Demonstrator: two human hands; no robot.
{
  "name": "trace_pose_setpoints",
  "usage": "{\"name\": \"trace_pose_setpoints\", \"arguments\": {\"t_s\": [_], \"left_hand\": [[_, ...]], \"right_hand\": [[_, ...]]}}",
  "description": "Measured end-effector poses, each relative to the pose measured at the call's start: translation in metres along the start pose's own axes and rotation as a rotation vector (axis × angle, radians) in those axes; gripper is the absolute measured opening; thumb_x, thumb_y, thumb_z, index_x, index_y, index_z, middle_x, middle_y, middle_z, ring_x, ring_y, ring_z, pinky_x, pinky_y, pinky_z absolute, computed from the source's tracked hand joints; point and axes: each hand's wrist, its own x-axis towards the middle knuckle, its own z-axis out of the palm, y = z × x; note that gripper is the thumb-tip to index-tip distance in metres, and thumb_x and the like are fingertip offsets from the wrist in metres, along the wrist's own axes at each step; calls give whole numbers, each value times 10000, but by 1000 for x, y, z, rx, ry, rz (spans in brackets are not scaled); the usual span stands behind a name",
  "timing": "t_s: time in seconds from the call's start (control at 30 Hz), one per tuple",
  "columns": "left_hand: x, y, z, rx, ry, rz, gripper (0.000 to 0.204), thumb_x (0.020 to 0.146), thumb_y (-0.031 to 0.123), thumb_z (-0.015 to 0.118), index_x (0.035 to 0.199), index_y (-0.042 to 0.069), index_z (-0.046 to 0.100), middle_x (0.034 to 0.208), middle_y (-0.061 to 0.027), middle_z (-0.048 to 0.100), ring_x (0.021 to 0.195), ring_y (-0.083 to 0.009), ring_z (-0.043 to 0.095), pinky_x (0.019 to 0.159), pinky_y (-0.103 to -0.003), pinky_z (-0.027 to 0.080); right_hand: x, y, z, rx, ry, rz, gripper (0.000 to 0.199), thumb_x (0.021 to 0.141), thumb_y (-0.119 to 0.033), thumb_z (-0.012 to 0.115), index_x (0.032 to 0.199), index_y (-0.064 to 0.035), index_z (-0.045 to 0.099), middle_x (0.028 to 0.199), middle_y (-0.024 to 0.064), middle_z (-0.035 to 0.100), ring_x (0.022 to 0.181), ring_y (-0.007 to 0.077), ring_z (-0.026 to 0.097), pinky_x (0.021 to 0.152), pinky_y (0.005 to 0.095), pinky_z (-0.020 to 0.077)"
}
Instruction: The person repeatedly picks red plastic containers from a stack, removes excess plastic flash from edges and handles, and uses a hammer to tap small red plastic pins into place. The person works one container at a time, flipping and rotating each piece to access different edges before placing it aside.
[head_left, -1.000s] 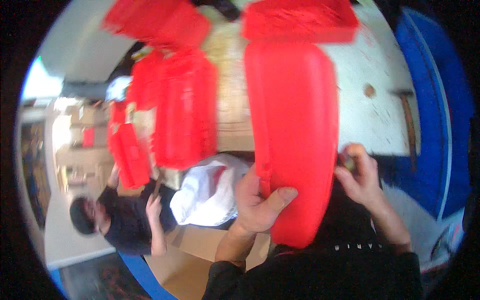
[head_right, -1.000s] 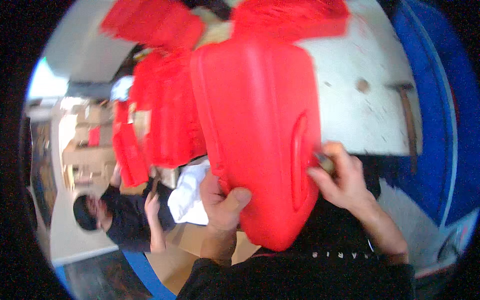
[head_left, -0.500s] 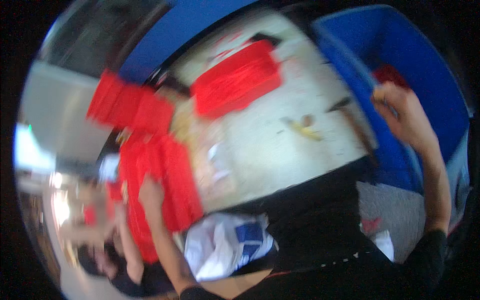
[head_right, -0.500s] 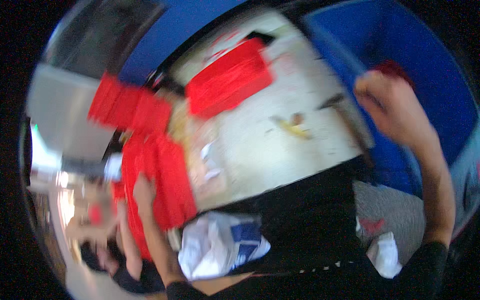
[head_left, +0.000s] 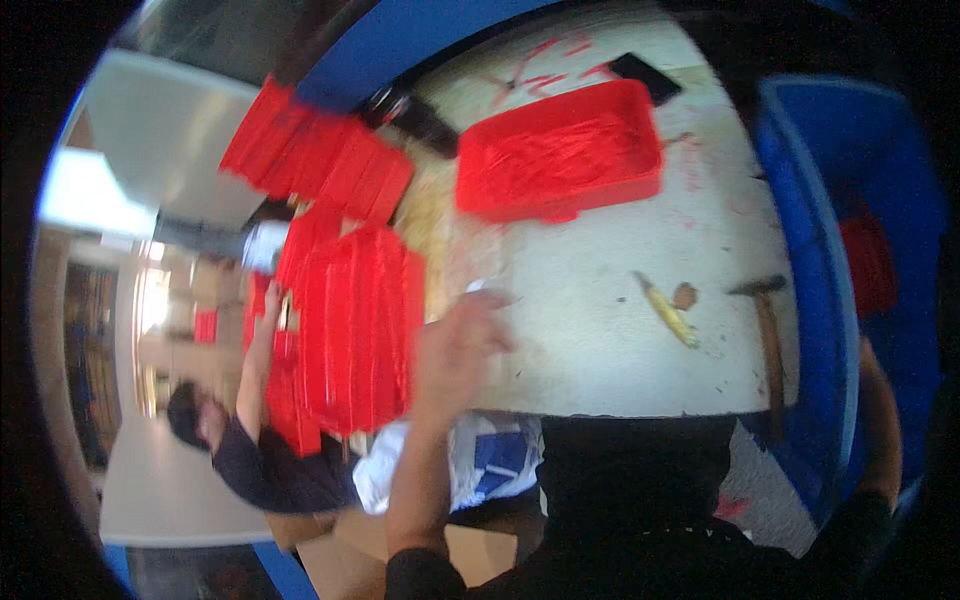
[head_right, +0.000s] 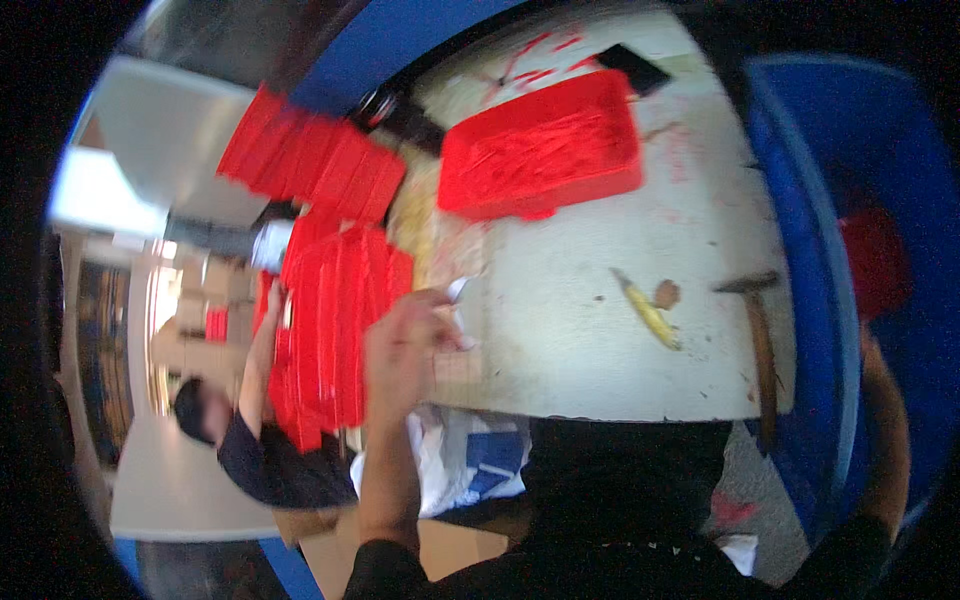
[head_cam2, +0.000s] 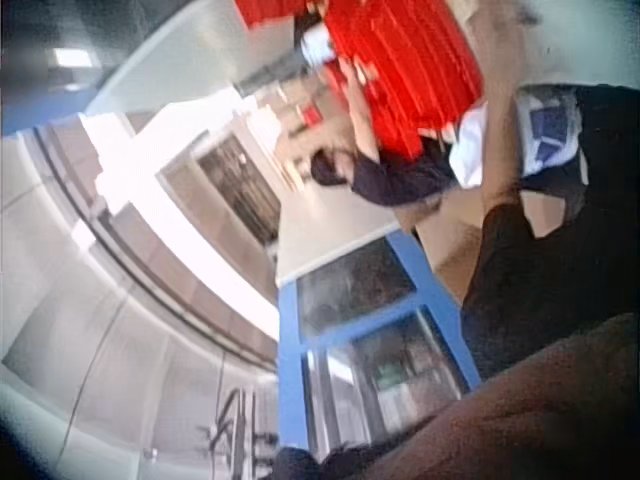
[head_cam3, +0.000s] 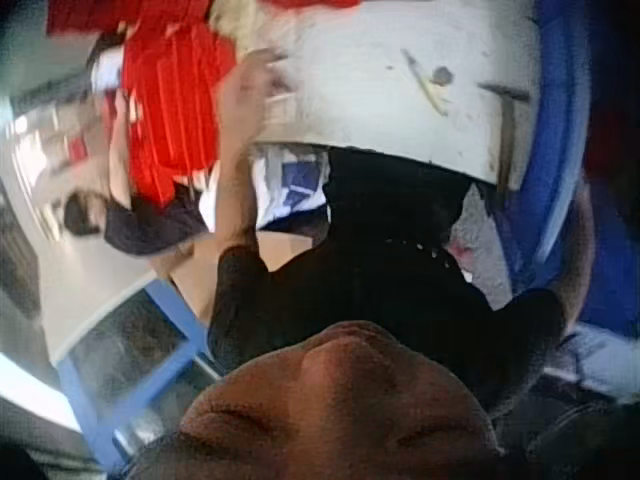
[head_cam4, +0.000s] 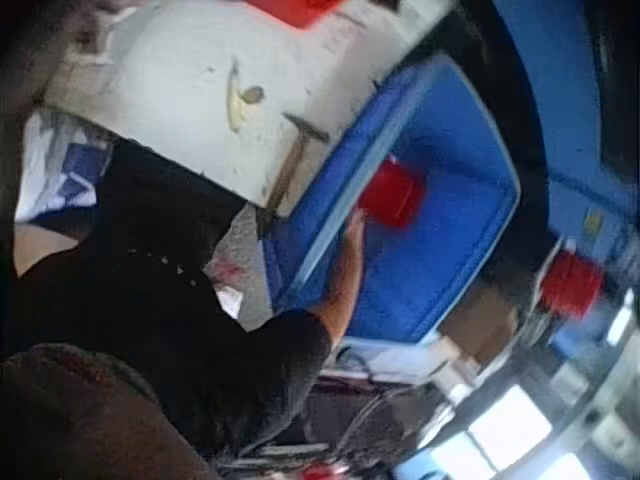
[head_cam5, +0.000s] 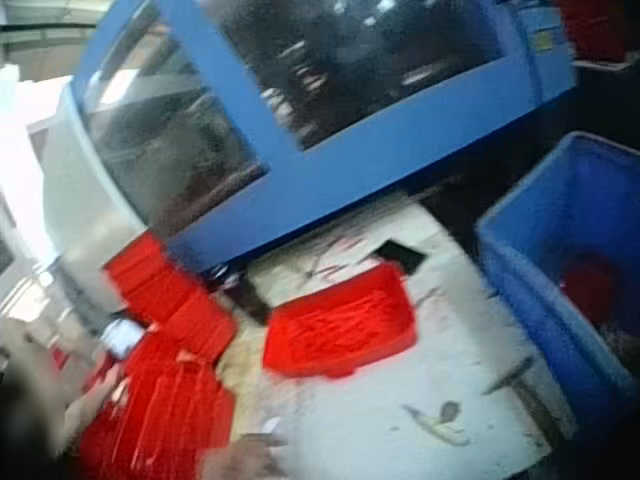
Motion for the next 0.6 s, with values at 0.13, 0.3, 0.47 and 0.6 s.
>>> {"name": "trace_pose_setpoints", "arguments": {"t_s": [0.13, 0.3, 0.47, 0.6], "left_hand": [[17, 32, 51, -427, -174, -54, 285, 1032, 138, 416, 1168, -17, 613, 856, -93, 661, 753, -135, 637, 694, -256, 493], [25, 28, 66, -530, -166, 236, 241, 839, -51, 454, 874, -37, 692, 1053, -204, 642, 957, -257, 656, 853, -340, 526], [-2, -26, 66, -670, -120, 246, 116, 632, -55, 460, 535, -9, 504, 968, -232, 652, 984, -339, 631, 922, -420, 484], [-31, -72, 62, -633, 8, 213, 125, 622, -45, 471, 518, 18, 442, 825, -188, 656, 886, -300, 626, 862, -382, 479]], "right_hand": [[4, 9, 60, -173, -120, -4, 325, 918, -218, 605, 1211, -78, 633, 1202, 124, 662, 1100, 295, 630, 954, 456, 503], [-28, -14, 7, -303, -157, 1, 258, 951, -203, 580, 1166, -81, 656, 1189, 108, 668, 1084, 262, 638, 947, 455, 505], [-130, 4, -200, 678, 203, 126, 121, 944, -129, 613, 981, -36, 680, 887, 126, 697, 819, 200, 662, 755, 378, 538], [-256, -13, -335, 848, 852, 223, 259, 1017, -277, 557, 1092, -44, 641, 948, 46, 678, 811, 131, 647, 755, 293, 530]]}}
